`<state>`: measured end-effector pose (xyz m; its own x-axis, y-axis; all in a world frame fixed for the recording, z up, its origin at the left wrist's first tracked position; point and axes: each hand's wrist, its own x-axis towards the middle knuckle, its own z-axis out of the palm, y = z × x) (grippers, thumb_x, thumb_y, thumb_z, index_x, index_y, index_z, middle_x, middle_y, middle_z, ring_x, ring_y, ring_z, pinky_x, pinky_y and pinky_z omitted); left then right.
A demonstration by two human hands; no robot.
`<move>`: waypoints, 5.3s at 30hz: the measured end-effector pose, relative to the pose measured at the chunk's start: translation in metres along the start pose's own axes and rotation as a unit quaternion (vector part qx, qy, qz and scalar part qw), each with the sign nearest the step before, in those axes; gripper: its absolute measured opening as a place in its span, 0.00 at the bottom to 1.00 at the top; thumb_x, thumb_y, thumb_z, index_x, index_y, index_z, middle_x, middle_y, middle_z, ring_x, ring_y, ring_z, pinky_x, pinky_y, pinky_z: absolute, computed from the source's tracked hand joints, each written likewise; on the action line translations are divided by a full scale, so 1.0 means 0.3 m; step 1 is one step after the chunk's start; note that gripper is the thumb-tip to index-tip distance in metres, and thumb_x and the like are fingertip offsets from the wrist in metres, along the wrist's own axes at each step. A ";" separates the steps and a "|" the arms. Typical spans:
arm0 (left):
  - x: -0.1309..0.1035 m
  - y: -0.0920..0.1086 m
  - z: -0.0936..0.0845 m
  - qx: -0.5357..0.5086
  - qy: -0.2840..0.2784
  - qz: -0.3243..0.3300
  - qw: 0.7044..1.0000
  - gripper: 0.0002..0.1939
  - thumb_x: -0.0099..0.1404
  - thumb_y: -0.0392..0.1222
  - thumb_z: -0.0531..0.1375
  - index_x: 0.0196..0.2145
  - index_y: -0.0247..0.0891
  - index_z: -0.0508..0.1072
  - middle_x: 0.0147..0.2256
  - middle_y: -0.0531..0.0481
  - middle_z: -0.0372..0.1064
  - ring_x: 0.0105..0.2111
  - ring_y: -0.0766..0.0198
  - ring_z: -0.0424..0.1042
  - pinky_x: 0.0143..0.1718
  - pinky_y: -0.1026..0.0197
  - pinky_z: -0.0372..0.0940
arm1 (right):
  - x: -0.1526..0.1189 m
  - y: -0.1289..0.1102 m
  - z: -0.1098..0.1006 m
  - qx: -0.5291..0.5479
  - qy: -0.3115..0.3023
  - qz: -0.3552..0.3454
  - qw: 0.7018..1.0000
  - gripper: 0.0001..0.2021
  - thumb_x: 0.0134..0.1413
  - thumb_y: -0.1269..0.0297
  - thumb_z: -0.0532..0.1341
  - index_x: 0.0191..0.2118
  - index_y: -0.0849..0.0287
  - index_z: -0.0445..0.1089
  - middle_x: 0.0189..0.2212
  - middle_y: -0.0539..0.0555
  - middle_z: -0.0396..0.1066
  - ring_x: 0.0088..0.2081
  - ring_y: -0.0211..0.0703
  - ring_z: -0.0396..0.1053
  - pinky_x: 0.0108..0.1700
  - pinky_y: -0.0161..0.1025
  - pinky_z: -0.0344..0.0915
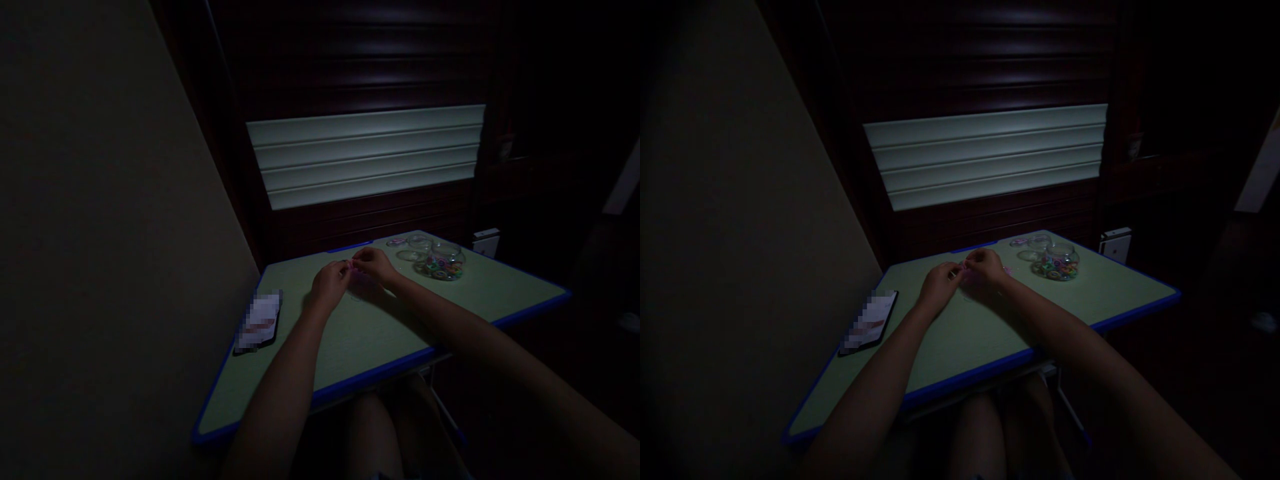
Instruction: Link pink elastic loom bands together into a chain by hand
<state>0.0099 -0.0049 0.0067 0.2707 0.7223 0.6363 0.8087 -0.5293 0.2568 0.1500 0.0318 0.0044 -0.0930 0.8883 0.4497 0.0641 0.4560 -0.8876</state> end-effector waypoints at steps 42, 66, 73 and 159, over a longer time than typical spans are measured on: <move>-0.006 -0.006 -0.018 0.094 0.000 -0.025 0.995 0.12 0.62 0.43 0.49 0.35 0.38 0.70 0.35 0.46 0.69 0.34 0.63 0.67 0.34 0.64 0.58 | -0.052 -0.063 -0.023 -0.395 -0.051 -0.178 0.900 0.11 0.49 0.65 0.55 0.39 0.59 0.68 0.37 0.55 0.67 0.35 0.38 0.64 0.35 0.32 0.57; -0.008 0.010 -0.028 0.118 0.005 0.000 0.993 0.11 0.62 0.41 0.48 0.36 0.38 0.69 0.36 0.47 0.67 0.36 0.63 0.66 0.35 0.64 0.58 | -0.036 -0.037 -0.001 -0.333 -0.083 -0.130 0.930 0.13 0.50 0.60 0.55 0.33 0.61 0.73 0.29 0.56 0.73 0.29 0.39 0.66 0.31 0.32 0.57; 0.005 -0.005 -0.003 0.009 0.036 -0.051 0.998 0.11 0.60 0.43 0.51 0.34 0.38 0.71 0.35 0.47 0.69 0.32 0.65 0.67 0.34 0.64 0.59 | -0.010 -0.011 0.003 -0.205 -0.024 -0.099 0.973 0.09 0.45 0.62 0.58 0.29 0.62 0.70 0.27 0.54 0.72 0.29 0.37 0.67 0.31 0.32 0.60; -0.018 0.025 -0.037 0.183 -0.067 0.014 0.981 0.14 0.64 0.43 0.46 0.40 0.39 0.69 0.38 0.47 0.68 0.38 0.64 0.66 0.38 0.65 0.58 | -0.025 -0.172 -0.139 -0.592 0.005 -0.091 0.801 0.12 0.54 0.67 0.49 0.36 0.59 0.70 0.36 0.58 0.71 0.37 0.43 0.67 0.35 0.33 0.56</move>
<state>0.0086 -0.0177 0.0131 0.3414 0.7750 0.5319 0.9267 -0.3720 -0.0528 0.1887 0.0039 0.0509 -0.2007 0.7995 0.5661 0.9479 0.3043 -0.0938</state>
